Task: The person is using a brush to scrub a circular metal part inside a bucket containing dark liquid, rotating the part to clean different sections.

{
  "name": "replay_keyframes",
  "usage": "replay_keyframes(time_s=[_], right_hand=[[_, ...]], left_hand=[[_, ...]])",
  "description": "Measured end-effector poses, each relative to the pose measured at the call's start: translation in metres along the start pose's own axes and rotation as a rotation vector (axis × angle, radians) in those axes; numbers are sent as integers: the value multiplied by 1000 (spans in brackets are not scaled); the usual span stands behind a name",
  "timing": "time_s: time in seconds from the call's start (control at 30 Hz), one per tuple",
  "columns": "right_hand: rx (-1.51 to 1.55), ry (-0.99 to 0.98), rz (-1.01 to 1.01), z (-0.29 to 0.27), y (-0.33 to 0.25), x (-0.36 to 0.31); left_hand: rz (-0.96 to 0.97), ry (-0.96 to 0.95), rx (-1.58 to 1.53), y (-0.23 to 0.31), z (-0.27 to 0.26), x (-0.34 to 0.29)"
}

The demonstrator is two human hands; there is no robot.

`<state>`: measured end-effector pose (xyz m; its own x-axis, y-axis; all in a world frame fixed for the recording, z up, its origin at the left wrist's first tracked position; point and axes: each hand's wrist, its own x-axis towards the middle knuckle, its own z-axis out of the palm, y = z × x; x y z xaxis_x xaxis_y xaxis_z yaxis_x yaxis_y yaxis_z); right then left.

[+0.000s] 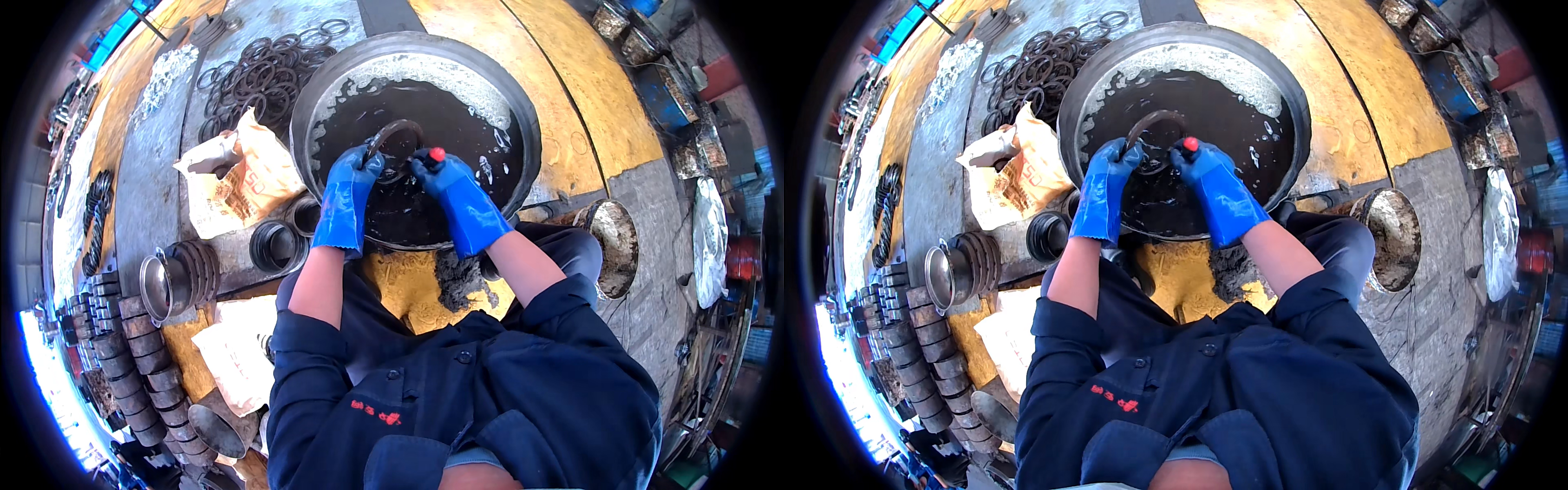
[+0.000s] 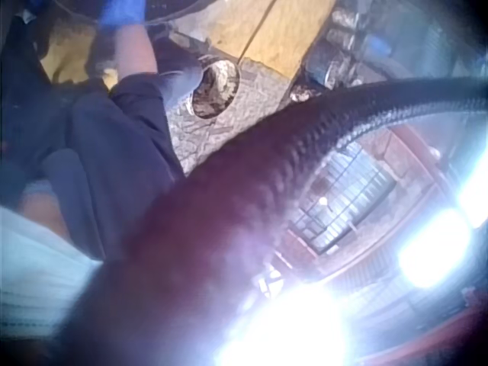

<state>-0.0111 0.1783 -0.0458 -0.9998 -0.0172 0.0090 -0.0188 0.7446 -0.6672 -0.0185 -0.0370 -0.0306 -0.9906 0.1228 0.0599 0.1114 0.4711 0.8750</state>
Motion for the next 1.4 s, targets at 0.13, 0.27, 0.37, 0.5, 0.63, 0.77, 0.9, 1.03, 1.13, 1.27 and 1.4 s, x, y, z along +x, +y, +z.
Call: replay_keyframes(time_s=[0.13,0.27,0.37,0.5,0.63,0.77,0.9,1.03,1.13,1.27,1.4], right_hand=[[81,163,111,-20,31,-1],[376,249,84,-54,39,2],[518,-40,-40,-59,8,11],[582,-233,19,-46,16,-5],[710,-259,43,-17,14,-1],[610,-289,64,0,-3,-7],[501,-282,-12,14,-8,-13],[250,-152,62,16,12,-12],[407,36,124,10,24,-12],[1151,-24,-39,-1,-36,-22],[866,87,-225,26,-42,-9]], left_hand=[[69,-17,245,1,3,-1],[63,-292,693,9,7,12],[220,-136,192,-45,18,19],[455,179,442,0,32,7],[-173,23,-93,12,20,-4],[-477,-110,-780,28,10,-18],[-329,-69,-404,21,12,-16],[-375,-44,-399,-2,21,-7],[-392,-32,-570,6,25,-8],[-270,-65,-702,6,3,-15],[-240,-141,-747,-1,1,-16]])
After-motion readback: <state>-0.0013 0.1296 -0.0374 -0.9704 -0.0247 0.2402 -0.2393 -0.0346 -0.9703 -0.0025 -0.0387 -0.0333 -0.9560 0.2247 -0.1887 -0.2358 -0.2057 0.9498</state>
